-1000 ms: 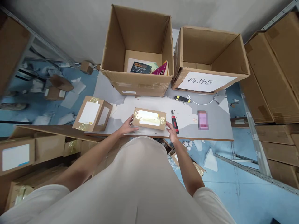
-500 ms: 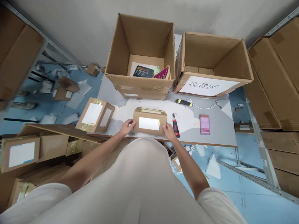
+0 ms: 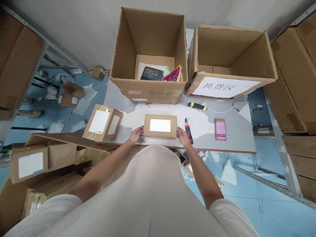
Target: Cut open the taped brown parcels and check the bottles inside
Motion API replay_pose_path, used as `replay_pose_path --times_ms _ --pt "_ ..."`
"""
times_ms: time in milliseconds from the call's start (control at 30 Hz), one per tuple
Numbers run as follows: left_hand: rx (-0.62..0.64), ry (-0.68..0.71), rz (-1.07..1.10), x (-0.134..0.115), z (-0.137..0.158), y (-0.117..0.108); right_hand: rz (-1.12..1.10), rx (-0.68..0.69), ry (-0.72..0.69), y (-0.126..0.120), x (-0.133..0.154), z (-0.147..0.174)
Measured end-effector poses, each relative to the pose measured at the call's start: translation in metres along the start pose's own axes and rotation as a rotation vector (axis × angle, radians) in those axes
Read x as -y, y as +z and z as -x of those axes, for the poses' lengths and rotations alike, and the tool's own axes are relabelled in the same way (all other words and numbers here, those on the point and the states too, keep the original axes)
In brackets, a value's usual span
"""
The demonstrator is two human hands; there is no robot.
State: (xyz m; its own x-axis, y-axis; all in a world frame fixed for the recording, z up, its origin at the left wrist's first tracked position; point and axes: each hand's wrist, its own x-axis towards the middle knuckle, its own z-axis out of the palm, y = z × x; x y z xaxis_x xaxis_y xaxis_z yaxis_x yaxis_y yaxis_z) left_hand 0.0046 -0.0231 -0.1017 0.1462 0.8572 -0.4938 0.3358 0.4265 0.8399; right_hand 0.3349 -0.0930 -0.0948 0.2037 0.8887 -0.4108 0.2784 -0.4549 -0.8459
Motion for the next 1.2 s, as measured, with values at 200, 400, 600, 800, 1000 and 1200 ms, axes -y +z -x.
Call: replay_pose_path --times_ms 200,400,600,800,1000,1200 --pt "0.117 0.035 -0.031 0.011 0.008 -0.007 0.046 0.078 0.009 0.002 -0.013 0.022" --pt "0.166 0.069 0.031 0.007 0.008 0.004 0.025 0.076 0.018 0.023 0.001 0.026" --pt "0.131 0.129 -0.084 -0.026 0.019 -0.009 0.104 0.033 -0.062 0.009 0.026 0.032" --pt "-0.055 0.224 -0.385 -0.063 0.021 -0.009 0.437 -0.106 -0.172 -0.003 0.060 0.017" --pt "-0.146 0.135 -0.397 -0.070 0.003 0.002 0.353 -0.067 -0.088 -0.002 0.063 -0.007" --pt "-0.097 0.147 -0.290 -0.055 -0.002 -0.004 0.133 -0.017 -0.021 -0.005 0.039 -0.012"
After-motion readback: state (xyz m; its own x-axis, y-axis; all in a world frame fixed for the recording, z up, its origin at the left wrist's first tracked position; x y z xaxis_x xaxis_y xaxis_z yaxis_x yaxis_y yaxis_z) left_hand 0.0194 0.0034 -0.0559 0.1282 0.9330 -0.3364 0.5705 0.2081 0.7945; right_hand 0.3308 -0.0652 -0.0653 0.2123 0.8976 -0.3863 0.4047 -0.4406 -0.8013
